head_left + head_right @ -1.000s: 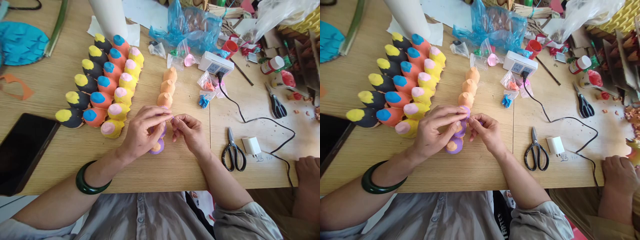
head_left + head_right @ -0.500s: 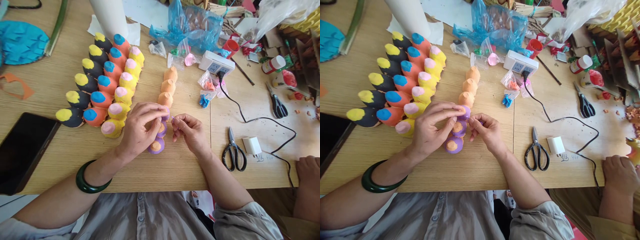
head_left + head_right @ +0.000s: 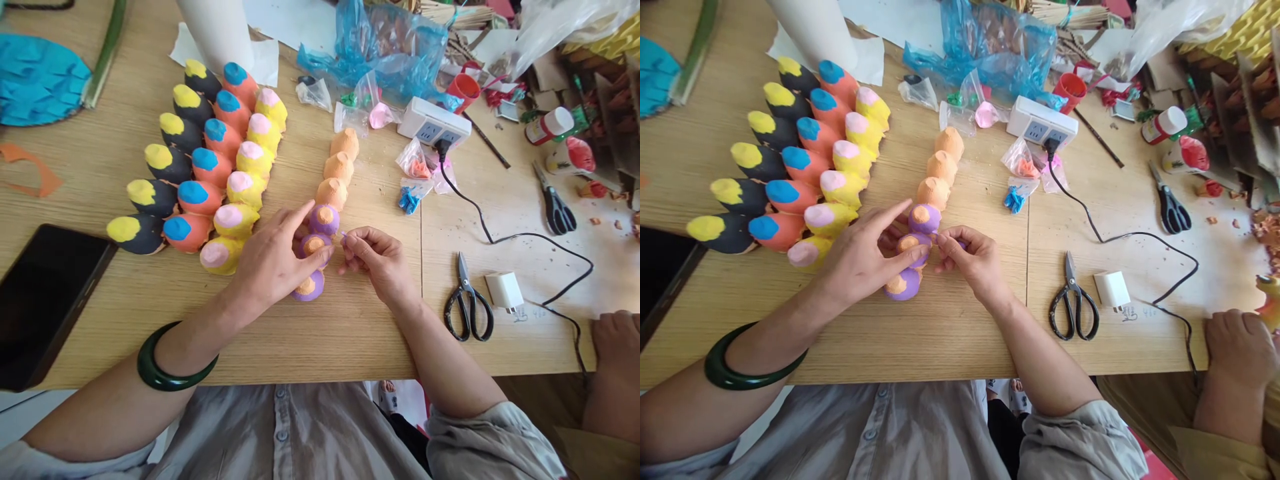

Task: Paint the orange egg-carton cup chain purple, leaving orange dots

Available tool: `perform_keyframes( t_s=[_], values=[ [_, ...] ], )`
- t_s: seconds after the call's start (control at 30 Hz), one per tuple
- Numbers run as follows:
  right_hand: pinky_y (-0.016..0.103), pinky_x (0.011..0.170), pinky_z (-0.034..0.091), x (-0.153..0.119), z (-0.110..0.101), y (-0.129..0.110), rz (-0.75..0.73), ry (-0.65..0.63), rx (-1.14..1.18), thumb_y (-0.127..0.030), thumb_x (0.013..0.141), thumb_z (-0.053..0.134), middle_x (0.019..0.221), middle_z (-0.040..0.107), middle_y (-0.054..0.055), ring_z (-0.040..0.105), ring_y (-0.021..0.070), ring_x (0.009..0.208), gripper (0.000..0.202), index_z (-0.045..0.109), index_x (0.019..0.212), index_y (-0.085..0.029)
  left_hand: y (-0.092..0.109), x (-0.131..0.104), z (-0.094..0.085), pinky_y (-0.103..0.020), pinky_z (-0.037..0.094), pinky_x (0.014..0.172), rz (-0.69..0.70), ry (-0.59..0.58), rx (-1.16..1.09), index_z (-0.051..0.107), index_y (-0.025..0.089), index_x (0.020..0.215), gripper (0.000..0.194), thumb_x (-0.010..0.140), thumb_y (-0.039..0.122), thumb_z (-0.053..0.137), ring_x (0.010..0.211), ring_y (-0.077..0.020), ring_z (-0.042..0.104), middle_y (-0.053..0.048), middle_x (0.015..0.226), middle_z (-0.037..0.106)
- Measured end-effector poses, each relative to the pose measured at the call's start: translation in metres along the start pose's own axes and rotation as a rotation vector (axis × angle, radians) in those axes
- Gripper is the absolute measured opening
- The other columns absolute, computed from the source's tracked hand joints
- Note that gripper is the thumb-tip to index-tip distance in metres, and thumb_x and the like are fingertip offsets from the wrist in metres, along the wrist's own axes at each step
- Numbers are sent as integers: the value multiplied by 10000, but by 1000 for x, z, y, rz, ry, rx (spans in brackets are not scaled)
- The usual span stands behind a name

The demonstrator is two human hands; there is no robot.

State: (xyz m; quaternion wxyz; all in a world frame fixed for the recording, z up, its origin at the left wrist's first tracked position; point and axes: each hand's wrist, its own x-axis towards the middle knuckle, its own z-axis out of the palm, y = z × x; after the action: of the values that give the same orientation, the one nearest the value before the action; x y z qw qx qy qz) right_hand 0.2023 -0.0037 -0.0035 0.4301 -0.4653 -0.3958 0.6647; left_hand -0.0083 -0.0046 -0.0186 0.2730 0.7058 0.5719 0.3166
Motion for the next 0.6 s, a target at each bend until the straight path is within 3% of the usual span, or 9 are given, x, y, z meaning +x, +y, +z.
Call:
perform_keyframes(
  t_s=[0.17,0.27,0.37,0.5,0.6],
  values=[
    [264,574,630,-1,-2,1,-20,-24,-4,-622,822,982,709,647,-39,530,95,573,479,742,844,-209,-12,3,7,-432,743,901,14,29,-303,536,195,1677,876,964,595,851,1085,-289,834,-180,1374,779],
    [258,545,618,-3,-2,-1,-20,-48,-19,-626,835,970,714,657,-35,549,96,557,478,741,851,-206,-15,3,11,-367,747,821,46,66,-386,440,293,1722,862,1017,626,809,1075,-265,839,-180,1517,696],
    [243,513,599,-7,0,-6,7,-104,-51,-626,841,966,704,653,-36,584,93,535,487,730,827,-201,-15,4,11,-362,743,848,76,102,-399,376,410,1736,832,1045,617,791,1160,-275,824,-140,1597,635],
    [235,499,599,-10,4,-11,56,-179,-91,-665,820,970,680,632,-45,592,91,527,525,740,842,-194,-9,4,8,-410,742,853,86,128,-450,374,526,1720,806,1036,671,774,1229,-311,809,-103,1586,615],
    [225,500,596,-11,5,-13,63,-197,-113,-679,827,959,680,629,-49,600,87,528,535,741,859,-191,1,3,6,-405,736,848,51,136,-484,421,550,1690,784,1013,703,786,1252,-322,795,-75,1562,616]
  ],
)
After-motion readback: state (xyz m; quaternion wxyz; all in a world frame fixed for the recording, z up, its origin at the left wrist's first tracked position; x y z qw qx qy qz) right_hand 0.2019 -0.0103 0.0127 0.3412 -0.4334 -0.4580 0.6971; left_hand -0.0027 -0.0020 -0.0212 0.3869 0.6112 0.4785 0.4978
